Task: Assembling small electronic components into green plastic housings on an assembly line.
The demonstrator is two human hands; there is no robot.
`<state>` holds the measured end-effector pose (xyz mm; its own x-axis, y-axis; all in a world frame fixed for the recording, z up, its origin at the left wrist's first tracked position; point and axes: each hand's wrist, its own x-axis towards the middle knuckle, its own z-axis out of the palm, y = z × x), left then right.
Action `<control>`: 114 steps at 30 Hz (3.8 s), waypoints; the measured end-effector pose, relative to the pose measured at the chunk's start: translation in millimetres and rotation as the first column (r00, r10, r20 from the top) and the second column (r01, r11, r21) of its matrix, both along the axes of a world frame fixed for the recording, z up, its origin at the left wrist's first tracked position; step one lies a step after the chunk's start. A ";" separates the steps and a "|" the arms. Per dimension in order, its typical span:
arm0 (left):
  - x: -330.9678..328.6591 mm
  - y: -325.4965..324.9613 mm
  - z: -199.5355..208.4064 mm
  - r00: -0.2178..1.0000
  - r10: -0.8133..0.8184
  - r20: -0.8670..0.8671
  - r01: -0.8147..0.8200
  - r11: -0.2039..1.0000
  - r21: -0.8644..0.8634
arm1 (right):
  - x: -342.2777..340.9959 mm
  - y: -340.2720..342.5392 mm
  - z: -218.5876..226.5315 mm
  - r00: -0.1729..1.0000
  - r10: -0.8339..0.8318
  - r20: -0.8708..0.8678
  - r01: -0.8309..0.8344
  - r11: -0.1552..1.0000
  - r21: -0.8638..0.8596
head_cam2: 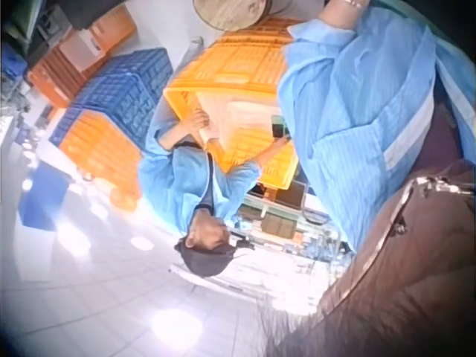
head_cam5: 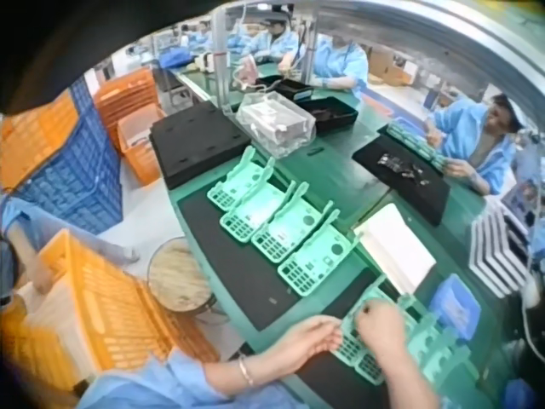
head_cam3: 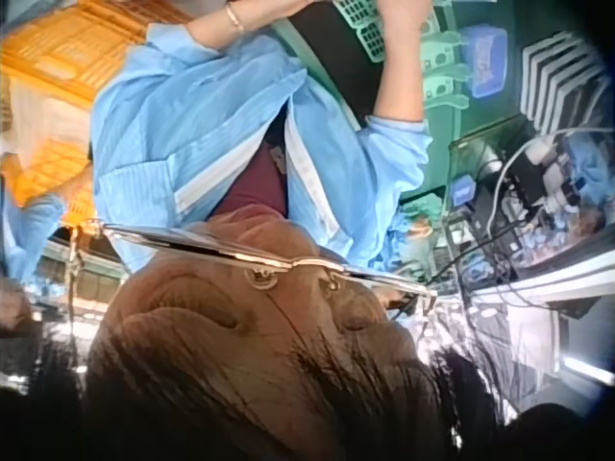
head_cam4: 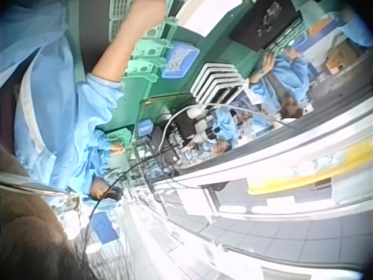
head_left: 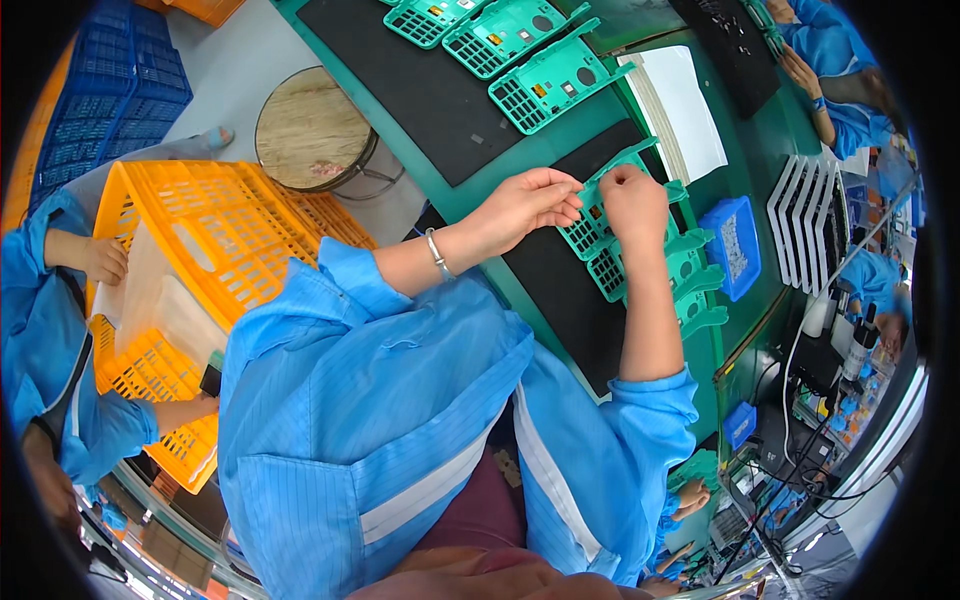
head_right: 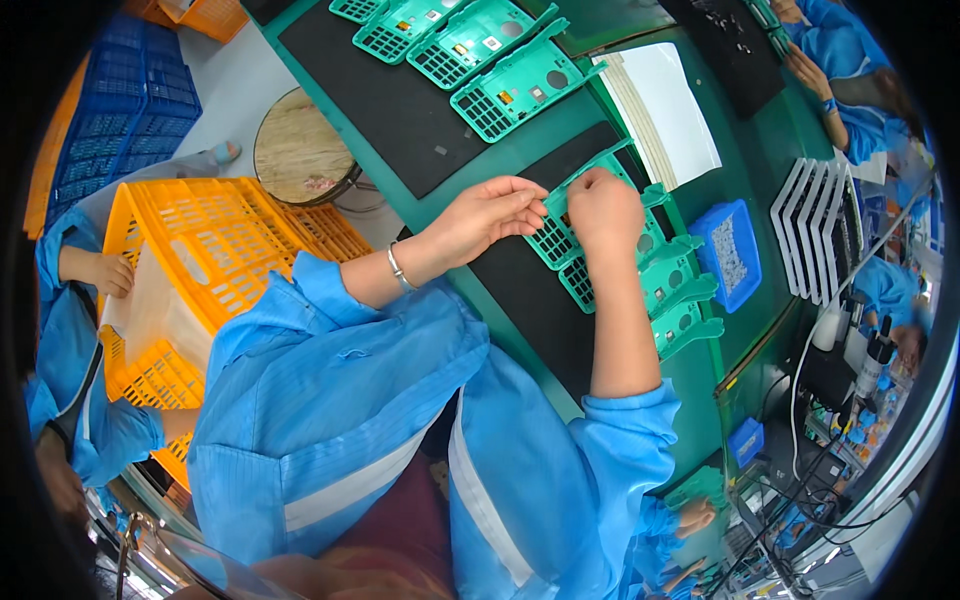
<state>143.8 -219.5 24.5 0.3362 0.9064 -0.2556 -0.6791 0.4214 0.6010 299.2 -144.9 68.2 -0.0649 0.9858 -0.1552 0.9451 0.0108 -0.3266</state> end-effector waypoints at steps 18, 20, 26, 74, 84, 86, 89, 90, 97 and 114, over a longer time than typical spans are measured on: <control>5.6 6.2 21.7 0.954 -0.054 -0.294 0.055 0.998 -0.008 | 4.1 -45.4 -15.3 0.954 0.274 0.120 -0.299 0.858 0.417; 1.5 14.1 29.3 0.920 -0.086 -0.383 0.092 0.996 -0.003 | 17.6 -45.1 -14.5 0.952 0.304 0.040 -0.286 0.830 0.479; -19.9 25.5 24.4 0.192 0.302 -0.934 0.311 0.883 0.350 | 101.5 -111.2 5.5 0.941 0.022 -0.338 0.171 0.831 0.530; 128.2 77.4 48.9 0.911 -0.105 -0.399 0.147 0.986 0.077 | 380.7 -419.3 -97.0 -0.046 -0.548 -0.835 0.988 0.097 -0.118; -73.5 151.1 60.6 0.245 0.412 -0.878 -0.302 0.893 0.335 | 252.7 -272.5 6.1 0.332 -0.457 -0.825 0.891 0.439 0.116; -127.8 174.4 54.5 0.013 0.449 -0.893 -0.279 0.860 0.428 | 221.5 -236.5 2.0 0.321 -0.486 -0.813 0.813 0.581 -0.026; -208.1 198.9 50.0 -0.317 0.433 -0.843 -0.155 0.854 0.497 | 170.9 -189.5 -14.0 0.374 -0.444 -0.815 0.581 0.797 -0.167; -230.4 203.4 49.6 -0.391 0.430 -0.814 -0.091 0.862 0.499 | 154.8 -175.5 -23.2 0.437 -0.405 -0.803 0.500 0.852 -0.157; -317.8 230.3 20.1 -0.442 0.196 -0.875 -0.007 0.975 0.222 | 67.9 -111.9 -14.9 0.647 -0.171 -0.743 0.107 0.985 -0.133; -310.6 248.9 11.0 0.176 -0.045 -0.983 0.171 0.985 -0.015 | -85.0 -17.1 2.5 0.639 -0.567 -0.520 0.571 0.802 -0.173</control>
